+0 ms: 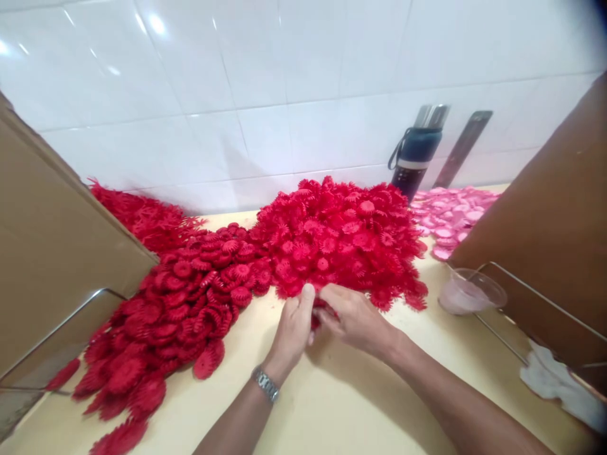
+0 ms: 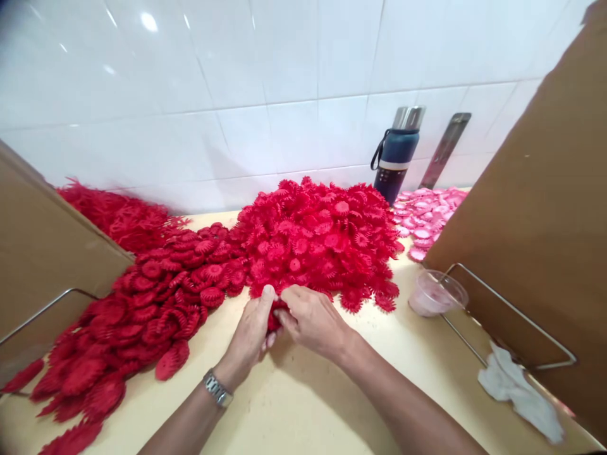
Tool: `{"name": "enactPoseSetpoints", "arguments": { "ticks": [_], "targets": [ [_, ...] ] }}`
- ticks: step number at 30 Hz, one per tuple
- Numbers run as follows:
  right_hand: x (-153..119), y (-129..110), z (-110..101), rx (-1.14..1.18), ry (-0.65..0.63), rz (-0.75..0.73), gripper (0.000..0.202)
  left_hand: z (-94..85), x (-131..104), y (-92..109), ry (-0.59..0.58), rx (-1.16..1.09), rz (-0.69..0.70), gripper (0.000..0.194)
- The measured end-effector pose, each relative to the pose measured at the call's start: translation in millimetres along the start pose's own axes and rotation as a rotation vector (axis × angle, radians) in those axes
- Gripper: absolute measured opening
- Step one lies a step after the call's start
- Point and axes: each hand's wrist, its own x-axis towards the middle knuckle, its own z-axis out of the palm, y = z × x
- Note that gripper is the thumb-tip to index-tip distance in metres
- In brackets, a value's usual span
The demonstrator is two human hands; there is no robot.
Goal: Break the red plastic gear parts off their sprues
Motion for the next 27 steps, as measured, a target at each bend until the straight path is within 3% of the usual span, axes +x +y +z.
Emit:
{"name": "enactPoseSetpoints", "arguments": {
  "ticks": [4,9,12,17,19,22,24,27],
  "targets": [
    [-2.5,-2.8,12.7,-0.153,0.138,-0.082,0.025,-3.8,-3.6,-0.1,-0.107,-0.179,0.019,0.042],
    [17.6,-1.7,-6.6,0.109,0.248,0.264,0.028,-3.6,-7.7,8.6,-0.126,-0.343,0.031,0.017],
    [40.0,14.0,-26.5,-0.033,0.349,0.277,0.016,-3.6,-8.7,11.4,-0.104,-0.389,0.024,0.015],
    [52.9,31.9,-42.8,-0.474,0.246,0.246,0.033,-8.2,-5.8,13.4,-0.181,-0.572,-0.026,0.021],
    [46.1,26.5,-42.1,-0.377,0.208,0.225,0.038,-9.6,-3.6,14.1,-0.180,-0.670,-0.069,0.020],
    [32.3,12.6,-31.7,-0.036,0.020,0.143,0.041,-7.6,-1.6,14.8,-0.144,-0.769,-0.099,0.031],
    [25.0,6.6,-20.0,0.122,-0.114,0.121,0.032,-4.3,-1.9,14.4,-0.111,-0.771,-0.098,0.030],
    [18.9,6.5,-4.4,0.218,-0.143,0.101,0.013,0.2,-3.1,12.2,-0.110,-0.740,-0.085,0.020]
  ]
}}
